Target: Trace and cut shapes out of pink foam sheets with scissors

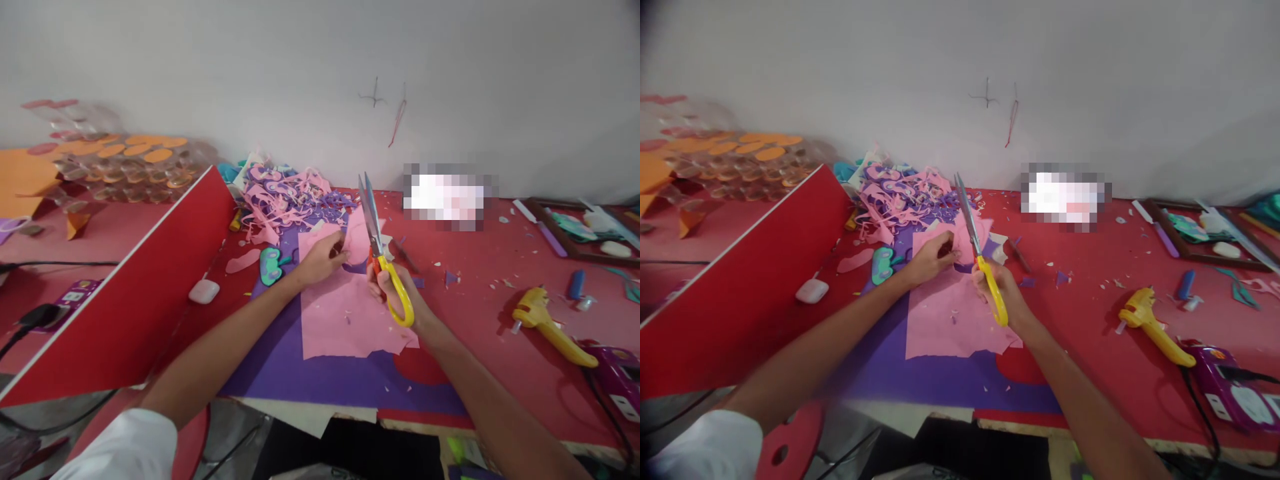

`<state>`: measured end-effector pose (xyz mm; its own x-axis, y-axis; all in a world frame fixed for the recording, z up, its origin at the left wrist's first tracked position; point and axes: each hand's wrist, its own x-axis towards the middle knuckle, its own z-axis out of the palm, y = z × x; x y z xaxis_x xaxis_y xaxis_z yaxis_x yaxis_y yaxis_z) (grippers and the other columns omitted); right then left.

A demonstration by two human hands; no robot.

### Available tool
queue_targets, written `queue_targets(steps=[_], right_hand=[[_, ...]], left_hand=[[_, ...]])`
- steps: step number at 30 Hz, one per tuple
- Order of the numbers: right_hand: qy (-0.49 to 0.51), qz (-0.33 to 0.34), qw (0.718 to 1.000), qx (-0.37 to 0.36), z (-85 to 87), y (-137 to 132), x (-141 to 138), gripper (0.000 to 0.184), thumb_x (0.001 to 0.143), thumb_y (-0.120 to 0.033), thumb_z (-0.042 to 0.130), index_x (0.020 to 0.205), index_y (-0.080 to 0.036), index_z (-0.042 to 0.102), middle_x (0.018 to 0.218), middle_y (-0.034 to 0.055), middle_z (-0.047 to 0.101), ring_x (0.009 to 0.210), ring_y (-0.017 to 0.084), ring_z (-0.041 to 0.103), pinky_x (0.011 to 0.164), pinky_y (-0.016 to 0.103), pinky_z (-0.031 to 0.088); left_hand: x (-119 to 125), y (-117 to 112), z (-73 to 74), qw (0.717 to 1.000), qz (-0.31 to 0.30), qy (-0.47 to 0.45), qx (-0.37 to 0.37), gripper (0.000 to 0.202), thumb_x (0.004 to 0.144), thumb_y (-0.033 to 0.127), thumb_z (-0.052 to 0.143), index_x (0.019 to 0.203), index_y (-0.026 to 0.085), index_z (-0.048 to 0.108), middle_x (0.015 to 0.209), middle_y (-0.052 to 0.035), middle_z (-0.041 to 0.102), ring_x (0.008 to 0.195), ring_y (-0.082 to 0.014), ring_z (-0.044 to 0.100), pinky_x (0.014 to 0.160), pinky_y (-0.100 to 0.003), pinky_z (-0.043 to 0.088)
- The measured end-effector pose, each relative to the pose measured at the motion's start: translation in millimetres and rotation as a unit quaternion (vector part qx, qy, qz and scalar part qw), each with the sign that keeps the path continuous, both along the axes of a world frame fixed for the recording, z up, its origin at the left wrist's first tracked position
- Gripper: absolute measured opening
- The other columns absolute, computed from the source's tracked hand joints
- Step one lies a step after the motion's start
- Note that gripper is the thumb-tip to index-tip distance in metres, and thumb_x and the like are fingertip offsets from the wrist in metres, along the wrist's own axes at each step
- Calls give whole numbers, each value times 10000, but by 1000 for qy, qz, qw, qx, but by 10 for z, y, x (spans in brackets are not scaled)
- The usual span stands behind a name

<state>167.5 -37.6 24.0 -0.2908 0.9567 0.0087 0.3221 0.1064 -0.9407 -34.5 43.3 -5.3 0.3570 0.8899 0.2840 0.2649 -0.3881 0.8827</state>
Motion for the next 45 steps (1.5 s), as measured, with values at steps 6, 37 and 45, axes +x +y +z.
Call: queue_targets(steps=[6,37,45], right_hand=[[91,-86,992,34,-142,-56,66,611,878,-834,445,825,-228,501,616,-53,414,506,105,377,461,251,343],[248,-48,966,-44,-193,-94,-175,690,780,-914,481,763,-224,497,568,-69,402,449,79,353,419,228,333],[196,-103,975,0,-182,-113,-102,587,827,-829,545,855,-245,591,721,7,545,632,154,508,591,289,509]], left_hand=[[59,-67,29,960,138,-193,-147,370,775,491,740,651,167,612,682,-34,634,703,-172,581,697,-302,465],[532,160,915,927,133,-338,-97,136,799,208,683,889,198,581,898,-5,619,766,-109,555,700,-224,454],[466,-186,1075,947,63,-308,-64,132,853,235,704,973,202,659,995,-28,661,948,-162,604,839,-264,495]])
